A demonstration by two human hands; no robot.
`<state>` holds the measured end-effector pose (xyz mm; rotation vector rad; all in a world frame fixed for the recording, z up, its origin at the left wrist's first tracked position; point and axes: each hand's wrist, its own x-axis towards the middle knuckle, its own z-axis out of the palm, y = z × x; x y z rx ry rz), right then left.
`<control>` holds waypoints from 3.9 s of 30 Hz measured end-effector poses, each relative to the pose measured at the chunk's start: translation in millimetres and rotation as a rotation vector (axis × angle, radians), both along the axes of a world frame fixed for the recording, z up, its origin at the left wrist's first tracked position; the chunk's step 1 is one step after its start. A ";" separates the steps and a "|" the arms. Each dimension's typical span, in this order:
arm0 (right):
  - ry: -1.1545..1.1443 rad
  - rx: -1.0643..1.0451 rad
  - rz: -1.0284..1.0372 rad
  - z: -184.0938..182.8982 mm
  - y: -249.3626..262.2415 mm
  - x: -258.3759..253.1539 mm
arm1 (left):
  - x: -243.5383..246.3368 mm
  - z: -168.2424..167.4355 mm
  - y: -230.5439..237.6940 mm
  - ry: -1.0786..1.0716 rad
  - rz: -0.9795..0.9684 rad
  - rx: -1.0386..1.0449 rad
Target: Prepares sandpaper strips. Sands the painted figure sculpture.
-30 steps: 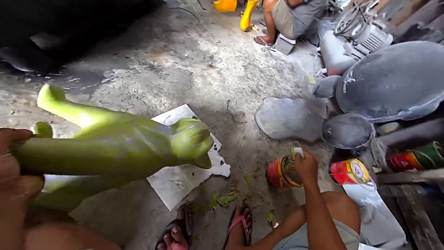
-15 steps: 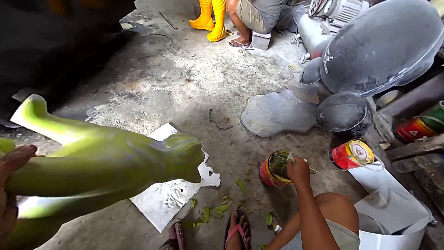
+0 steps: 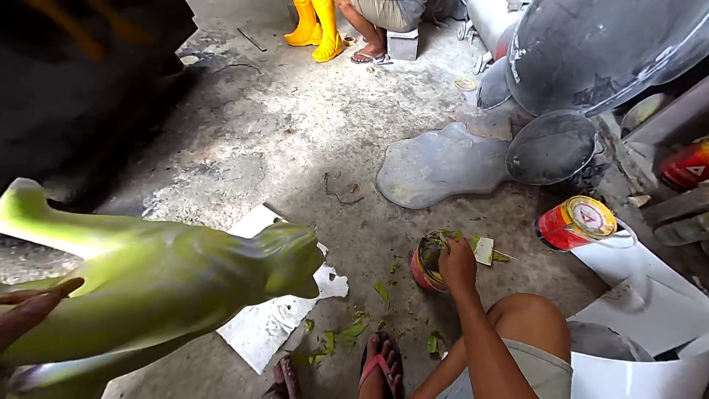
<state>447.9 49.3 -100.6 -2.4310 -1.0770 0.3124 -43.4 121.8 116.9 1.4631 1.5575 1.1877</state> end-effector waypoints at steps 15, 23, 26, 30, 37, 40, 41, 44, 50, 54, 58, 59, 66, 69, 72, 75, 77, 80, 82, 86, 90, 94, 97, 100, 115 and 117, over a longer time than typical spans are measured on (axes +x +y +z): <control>0.016 0.009 0.117 12.3 -0.4 -17.6 | 36.8 -40.9 -51.0 0.051 0.033 0.316; 0.515 0.423 0.342 33.9 5.9 -98.7 | 41.9 -60.1 -90.9 0.014 0.178 0.335; 0.669 0.432 0.447 23.5 16.6 -140.1 | 34.7 -58.4 -94.3 0.049 0.108 0.318; 0.749 0.378 0.458 6.0 38.3 -172.5 | 1.0 -63.0 -86.4 0.020 0.035 0.271; 0.649 0.574 0.518 -21.0 68.9 -213.5 | -13.1 -55.4 -54.6 -0.123 0.197 0.159; 0.553 0.689 0.574 -26.6 78.7 -231.4 | -18.0 -56.6 -51.5 -0.127 0.262 0.136; 0.537 0.701 0.600 -26.7 80.5 -236.7 | -19.8 -57.2 -50.9 -0.115 0.273 0.131; 0.422 0.700 0.669 -29.1 82.4 -251.0 | -19.5 -56.5 -50.2 -0.110 0.283 0.124; 0.040 0.626 0.764 -36.1 76.0 -254.5 | -16.6 -57.6 -50.5 -0.136 0.319 0.132; -0.056 0.565 0.792 -45.9 70.6 -240.7 | -16.8 -56.8 -48.4 -0.116 0.308 0.134; 0.133 0.618 0.742 -40.1 73.9 -229.4 | -16.6 -58.4 -46.0 -0.115 0.328 0.164; 0.169 0.636 0.736 -33.6 77.2 -230.7 | -15.8 -58.3 -46.2 -0.119 0.331 0.174; 0.090 0.549 0.818 -29.3 74.6 -252.8 | -12.5 -57.0 -51.4 -0.076 0.290 0.202; 0.105 0.581 0.828 -30.6 73.8 -244.2 | -9.8 -59.5 -54.9 -0.059 0.284 0.215; 0.112 0.587 0.774 -18.8 78.2 -244.8 | -7.6 -61.4 -59.2 -0.042 0.253 0.224; 0.074 0.434 0.725 -5.5 75.2 -259.8 | 0.2 -58.8 -66.6 -0.017 0.236 0.228; 0.031 0.377 0.713 -2.4 71.0 -265.3 | 3.6 -58.6 -69.9 -0.005 0.223 0.242; -0.004 0.323 0.735 -1.7 66.3 -263.1 | 7.3 -59.4 -74.4 0.016 0.201 0.264; -0.002 0.317 0.745 -0.8 64.7 -258.4 | 10.8 -58.5 -77.5 0.027 0.196 0.261; 0.021 0.296 0.687 8.4 68.7 -258.5 | 13.9 -60.4 -81.2 0.055 0.184 0.277; -0.011 0.193 0.678 15.8 70.7 -271.1 | 18.7 -60.6 -83.6 0.052 0.189 0.290; -0.034 0.221 0.726 6.5 64.3 -269.8 | 20.9 -59.6 -83.1 0.047 0.207 0.289; -0.035 0.290 0.777 -1.3 58.1 -266.2 | 19.6 -56.6 -78.8 0.048 0.233 0.267; 0.040 0.335 0.815 -5.5 56.9 -260.5 | 17.0 -52.3 -72.1 0.020 0.295 0.248; 0.248 0.553 0.694 -23.6 82.0 -249.8 | 2.0 -49.4 -50.6 -0.085 0.403 0.185; 0.108 0.529 0.731 -29.5 76.2 -252.8 | 2.5 -49.7 -51.8 -0.078 0.397 0.190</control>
